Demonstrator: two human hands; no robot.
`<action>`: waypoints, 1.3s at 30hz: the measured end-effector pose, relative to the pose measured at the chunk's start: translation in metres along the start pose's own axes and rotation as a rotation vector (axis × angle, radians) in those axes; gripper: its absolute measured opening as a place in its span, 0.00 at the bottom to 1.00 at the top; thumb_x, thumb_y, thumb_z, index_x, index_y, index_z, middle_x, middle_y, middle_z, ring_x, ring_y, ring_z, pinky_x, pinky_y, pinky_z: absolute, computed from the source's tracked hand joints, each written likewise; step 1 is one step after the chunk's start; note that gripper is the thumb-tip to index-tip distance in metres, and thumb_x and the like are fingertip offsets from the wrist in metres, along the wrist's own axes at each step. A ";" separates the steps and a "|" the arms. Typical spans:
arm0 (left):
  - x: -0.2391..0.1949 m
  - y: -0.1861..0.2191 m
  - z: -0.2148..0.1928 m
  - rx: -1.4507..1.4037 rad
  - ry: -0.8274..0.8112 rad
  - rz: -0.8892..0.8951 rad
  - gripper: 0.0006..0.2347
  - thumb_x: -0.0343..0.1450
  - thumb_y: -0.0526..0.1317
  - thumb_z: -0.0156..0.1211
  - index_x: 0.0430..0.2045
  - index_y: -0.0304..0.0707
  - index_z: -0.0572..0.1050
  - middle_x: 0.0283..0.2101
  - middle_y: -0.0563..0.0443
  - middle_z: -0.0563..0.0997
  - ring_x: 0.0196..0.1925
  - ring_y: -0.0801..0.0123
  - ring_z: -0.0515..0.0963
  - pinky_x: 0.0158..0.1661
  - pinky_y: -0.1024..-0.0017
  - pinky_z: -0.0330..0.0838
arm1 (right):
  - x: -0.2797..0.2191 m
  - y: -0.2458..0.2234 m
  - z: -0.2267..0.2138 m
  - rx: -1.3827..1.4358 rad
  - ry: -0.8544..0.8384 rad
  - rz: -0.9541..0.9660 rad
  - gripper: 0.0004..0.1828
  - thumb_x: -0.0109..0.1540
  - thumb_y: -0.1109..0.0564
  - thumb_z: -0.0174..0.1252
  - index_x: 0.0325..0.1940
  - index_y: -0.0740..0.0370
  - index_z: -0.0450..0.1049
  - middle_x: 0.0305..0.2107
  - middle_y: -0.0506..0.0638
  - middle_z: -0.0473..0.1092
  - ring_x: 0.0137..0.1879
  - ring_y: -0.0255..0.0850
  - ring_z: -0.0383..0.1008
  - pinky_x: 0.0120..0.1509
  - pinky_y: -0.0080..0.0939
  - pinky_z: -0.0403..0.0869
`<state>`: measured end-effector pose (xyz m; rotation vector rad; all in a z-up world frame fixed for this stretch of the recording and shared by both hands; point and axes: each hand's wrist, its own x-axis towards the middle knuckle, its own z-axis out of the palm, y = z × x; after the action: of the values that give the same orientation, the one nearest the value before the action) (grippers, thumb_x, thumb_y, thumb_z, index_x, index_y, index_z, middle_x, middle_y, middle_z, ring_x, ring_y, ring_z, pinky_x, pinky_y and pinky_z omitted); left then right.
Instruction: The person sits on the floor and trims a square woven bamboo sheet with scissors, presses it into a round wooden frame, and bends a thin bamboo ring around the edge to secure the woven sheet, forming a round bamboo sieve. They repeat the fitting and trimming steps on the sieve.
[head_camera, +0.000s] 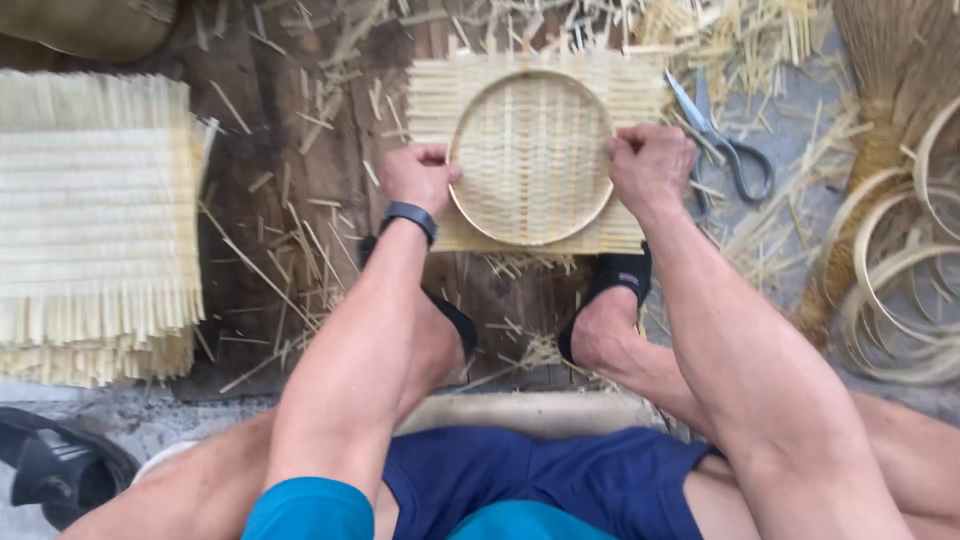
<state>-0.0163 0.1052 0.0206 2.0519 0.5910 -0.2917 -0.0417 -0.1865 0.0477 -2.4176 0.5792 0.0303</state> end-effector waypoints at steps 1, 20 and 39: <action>-0.002 -0.009 0.003 -0.002 -0.017 -0.024 0.10 0.59 0.29 0.73 0.33 0.38 0.86 0.32 0.50 0.88 0.33 0.73 0.87 0.39 0.77 0.80 | -0.003 0.005 -0.001 -0.021 -0.015 0.014 0.08 0.59 0.57 0.70 0.42 0.59 0.84 0.31 0.55 0.80 0.37 0.42 0.80 0.51 0.43 0.77; 0.000 -0.011 -0.018 -0.272 -0.181 -0.154 0.10 0.59 0.27 0.74 0.32 0.34 0.85 0.32 0.48 0.88 0.32 0.73 0.86 0.36 0.75 0.82 | -0.003 -0.017 -0.022 0.052 -0.198 0.095 0.11 0.60 0.56 0.71 0.45 0.61 0.83 0.31 0.50 0.79 0.33 0.33 0.80 0.41 0.34 0.80; 0.050 0.050 0.052 0.144 0.012 1.016 0.09 0.74 0.48 0.64 0.45 0.55 0.84 0.48 0.56 0.84 0.51 0.56 0.80 0.49 0.59 0.72 | -0.090 -0.031 0.080 -0.776 -0.010 -1.161 0.35 0.68 0.45 0.54 0.75 0.68 0.63 0.70 0.69 0.53 0.79 0.66 0.46 0.81 0.73 0.48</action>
<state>0.0540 0.0532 0.0089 2.2177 -0.5093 0.2877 -0.1005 -0.0817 0.0170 -3.0962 -1.0858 -0.2647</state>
